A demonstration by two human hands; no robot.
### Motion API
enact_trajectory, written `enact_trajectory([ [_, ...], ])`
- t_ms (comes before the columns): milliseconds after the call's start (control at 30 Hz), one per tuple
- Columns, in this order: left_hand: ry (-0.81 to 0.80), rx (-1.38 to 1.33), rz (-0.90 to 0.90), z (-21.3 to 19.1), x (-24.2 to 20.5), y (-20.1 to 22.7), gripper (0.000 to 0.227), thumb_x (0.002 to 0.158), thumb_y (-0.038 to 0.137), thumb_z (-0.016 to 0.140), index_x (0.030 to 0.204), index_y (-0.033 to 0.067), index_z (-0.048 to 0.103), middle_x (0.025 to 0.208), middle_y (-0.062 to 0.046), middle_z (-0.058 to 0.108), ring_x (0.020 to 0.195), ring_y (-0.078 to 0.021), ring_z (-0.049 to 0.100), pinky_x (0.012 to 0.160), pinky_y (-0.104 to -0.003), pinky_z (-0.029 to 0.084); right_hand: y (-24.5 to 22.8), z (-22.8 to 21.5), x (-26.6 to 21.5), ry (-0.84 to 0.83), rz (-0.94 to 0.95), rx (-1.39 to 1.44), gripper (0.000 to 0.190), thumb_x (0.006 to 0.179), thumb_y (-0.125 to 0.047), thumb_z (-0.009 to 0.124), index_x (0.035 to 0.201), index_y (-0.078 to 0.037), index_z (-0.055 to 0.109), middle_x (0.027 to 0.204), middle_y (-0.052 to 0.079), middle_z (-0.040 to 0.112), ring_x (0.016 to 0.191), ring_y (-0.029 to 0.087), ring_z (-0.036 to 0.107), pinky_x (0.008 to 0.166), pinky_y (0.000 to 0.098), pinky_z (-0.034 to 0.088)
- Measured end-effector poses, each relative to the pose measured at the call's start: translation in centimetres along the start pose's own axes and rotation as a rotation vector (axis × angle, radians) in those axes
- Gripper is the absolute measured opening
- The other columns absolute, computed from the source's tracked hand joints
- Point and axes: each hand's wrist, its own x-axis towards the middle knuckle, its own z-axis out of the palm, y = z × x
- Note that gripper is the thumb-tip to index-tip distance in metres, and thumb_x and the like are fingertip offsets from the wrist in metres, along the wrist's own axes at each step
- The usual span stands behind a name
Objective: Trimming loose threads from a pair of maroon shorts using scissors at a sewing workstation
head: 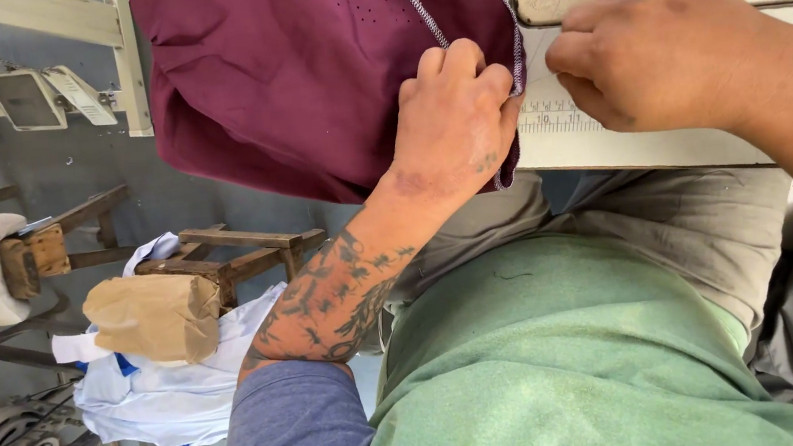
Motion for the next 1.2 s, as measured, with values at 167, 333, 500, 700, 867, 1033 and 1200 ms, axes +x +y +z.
enact_trajectory([
  [167, -0.009, -0.011, 0.093, -1.7, 0.9, -0.3, 0.03, 0.1, 0.038, 0.066, 0.077, 0.0176, 0.067, 0.09, -0.003, 0.047, 0.084, -0.0283, 0.051, 0.049, -0.045, 0.049, 2.1, 4.0, 0.7, 0.078, 0.041, 0.112, 0.049, 0.115, -0.053, 0.061, 0.076, -0.022, 0.066, 0.073, -0.007, 0.054, 0.077, 0.021, 0.067, 0.049, 0.0398, 0.046],
  [333, -0.101, -0.426, 0.165, -7.2, -0.2, -2.0, 0.021, 0.098, 0.01, 0.067, 0.08, -0.0028, 0.065, 0.103, -0.013, 0.062, 0.087, -0.0359, 0.053, 0.067, -0.05, 0.048, 3.8, 5.4, 0.5, 0.311, 0.092, 0.279, 0.056, 0.12, -0.024, 0.073, 0.07, -0.015, 0.049, 0.07, 0.001, 0.047, 0.071, 0.027, 0.057, 0.058, 0.041, 0.036],
  [500, -0.077, -0.47, 0.162, -6.8, -0.2, -3.1, 0.032, 0.105, 0.013, 0.064, 0.077, 0.0031, 0.052, 0.101, -0.01, 0.053, 0.085, -0.0301, 0.048, 0.079, -0.044, 0.046, 0.5, 1.4, 1.3, 0.431, -0.018, 0.501, 0.035, 0.105, -0.021, 0.077, 0.133, -0.001, 0.075, 0.122, 0.018, 0.074, 0.106, 0.036, 0.074, 0.082, 0.0469, 0.061],
  [700, -0.069, -0.399, 0.146, -7.3, -0.2, -2.4, 0.035, 0.104, 0.015, 0.063, 0.074, 0.0015, 0.053, 0.098, -0.012, 0.057, 0.083, -0.0321, 0.05, 0.066, -0.046, 0.044, -0.4, 2.4, 1.6, 0.323, -0.004, 0.485, 0.039, 0.113, -0.03, 0.071, 0.081, -0.014, 0.058, 0.069, 0.001, 0.049, 0.068, 0.028, 0.055, 0.054, 0.044, 0.041],
  [867, 0.034, -0.549, 0.392, -10.0, -1.4, -0.6, 0.028, 0.099, -0.002, 0.062, 0.076, 0.0006, 0.046, 0.096, -0.015, 0.055, 0.084, -0.0323, 0.049, 0.081, -0.044, 0.042, 3.9, 6.9, -0.3, 0.282, 0.244, 0.07, 0.054, 0.12, -0.032, 0.067, 0.073, -0.019, 0.045, 0.075, -0.006, 0.052, 0.077, 0.022, 0.062, 0.058, 0.0382, 0.036],
  [1033, -0.276, -0.306, 0.482, -9.5, 2.3, -1.1, 0.041, 0.107, 0.037, 0.058, 0.138, 0.0107, 0.062, 0.107, -0.015, 0.057, 0.09, -0.0389, 0.055, 0.079, -0.054, 0.046, 1.0, 4.1, -2.0, 0.406, -0.001, -0.071, 0.044, 0.113, -0.04, 0.073, 0.076, -0.02, 0.057, 0.075, -0.005, 0.053, 0.075, 0.023, 0.061, 0.074, 0.0353, 0.053],
  [1200, -0.176, 0.2, 0.415, 0.2, 11.6, 0.0, 0.064, 0.093, 0.023, 0.067, 0.153, 0.0325, 0.048, 0.118, -0.007, 0.049, 0.105, -0.0319, 0.05, 0.069, -0.049, 0.052, 3.3, 6.0, -1.5, 0.452, -0.183, 0.06, 0.02, 0.1, -0.024, 0.071, 0.083, -0.015, 0.067, 0.084, 0.005, 0.062, 0.082, 0.032, 0.06, 0.071, 0.045, 0.053],
])
